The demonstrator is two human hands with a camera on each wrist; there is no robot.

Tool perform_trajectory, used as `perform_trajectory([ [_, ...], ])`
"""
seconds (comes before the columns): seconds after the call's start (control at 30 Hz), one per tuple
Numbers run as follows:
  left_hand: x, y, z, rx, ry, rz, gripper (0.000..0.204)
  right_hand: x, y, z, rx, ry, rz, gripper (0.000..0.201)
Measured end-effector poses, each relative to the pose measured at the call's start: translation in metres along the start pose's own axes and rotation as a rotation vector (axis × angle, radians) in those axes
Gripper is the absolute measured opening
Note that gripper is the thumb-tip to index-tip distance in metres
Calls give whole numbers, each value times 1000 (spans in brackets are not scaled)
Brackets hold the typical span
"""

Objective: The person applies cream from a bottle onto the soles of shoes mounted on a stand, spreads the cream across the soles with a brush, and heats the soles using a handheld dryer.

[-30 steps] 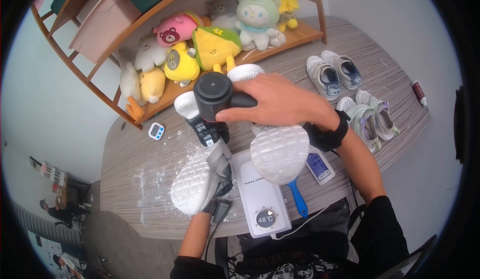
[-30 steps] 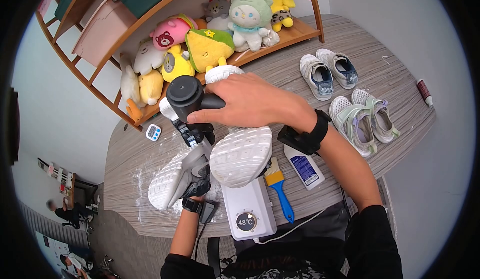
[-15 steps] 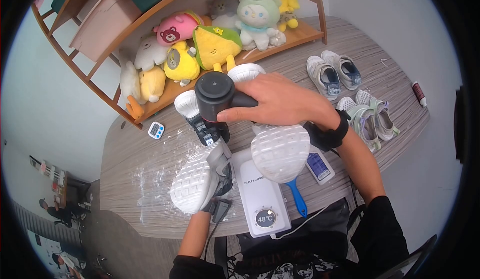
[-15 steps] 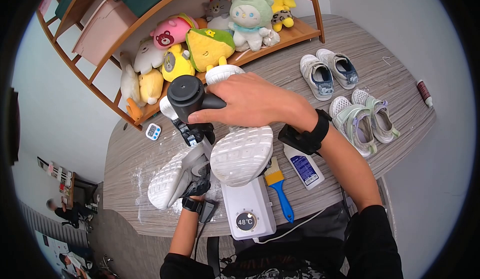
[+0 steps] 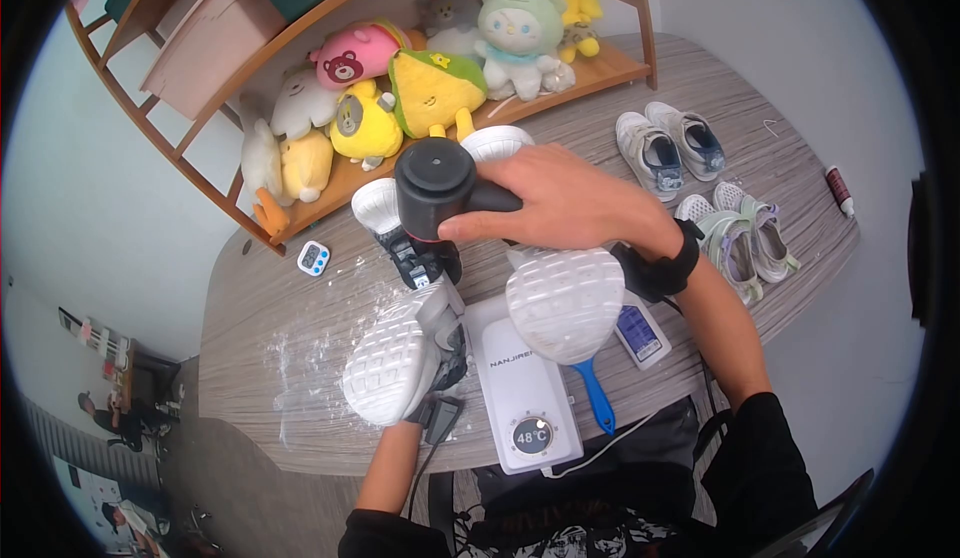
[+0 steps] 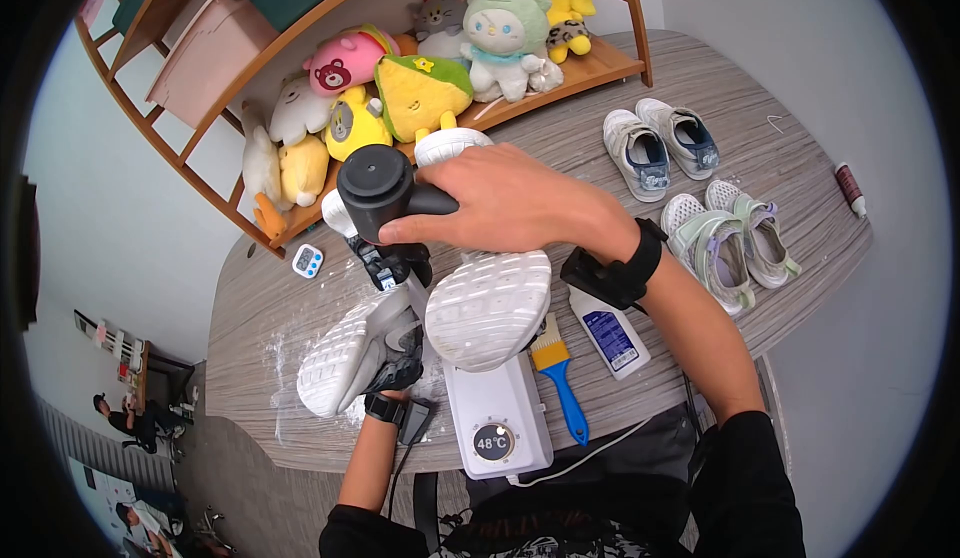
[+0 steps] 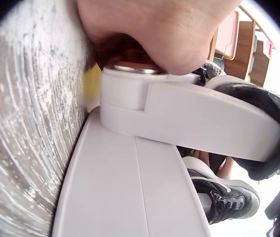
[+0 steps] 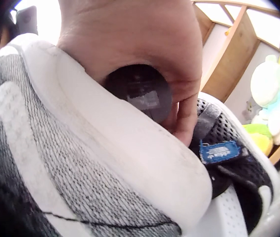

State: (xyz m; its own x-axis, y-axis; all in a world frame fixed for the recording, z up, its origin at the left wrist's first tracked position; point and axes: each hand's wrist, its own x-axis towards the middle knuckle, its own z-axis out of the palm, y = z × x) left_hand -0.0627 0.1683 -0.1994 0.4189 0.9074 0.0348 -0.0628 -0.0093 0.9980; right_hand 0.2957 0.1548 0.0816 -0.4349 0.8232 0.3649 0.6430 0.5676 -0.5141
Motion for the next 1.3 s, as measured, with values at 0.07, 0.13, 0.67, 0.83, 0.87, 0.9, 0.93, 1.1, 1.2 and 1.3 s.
perform_trajectory([
  [0.07, 0, 0, -1, 4, 4, 1, 54, 0, -1, -1, 10, -10, 5, 74],
  [0.13, -1, -1, -1, 7, 7, 2, 54, 0, -2, -2, 10, -18, 7, 74],
  [0.67, 2, -4, -3, 40, 26, 9, 54, 0, -5, -4, 0, -46, 18, 73],
  [0.83, 4, -4, -2, 51, 30, 10, 53, 0, -4, -3, -3, -35, 8, 73],
  [0.87, 3, -4, -2, 53, 31, 10, 53, 0, -4, -3, -3, -40, 11, 73],
  [0.9, 3, -4, -2, 55, 32, 10, 53, 0, -3, -3, -3, -40, 11, 73],
  [0.93, 3, -4, -2, 57, 33, 11, 53, 0, -3, -3, -4, -30, 2, 73],
  [1.1, 3, -4, -2, 67, 38, 11, 53, 0, -3, -2, -22, -30, 3, 74],
  [1.2, 2, -4, -1, 72, 42, 11, 53, 1, -2, -2, -35, -37, 6, 75],
  [1.3, 1, -4, -1, 77, 47, 12, 53, 1, -2, -1, -28, -49, 13, 75],
])
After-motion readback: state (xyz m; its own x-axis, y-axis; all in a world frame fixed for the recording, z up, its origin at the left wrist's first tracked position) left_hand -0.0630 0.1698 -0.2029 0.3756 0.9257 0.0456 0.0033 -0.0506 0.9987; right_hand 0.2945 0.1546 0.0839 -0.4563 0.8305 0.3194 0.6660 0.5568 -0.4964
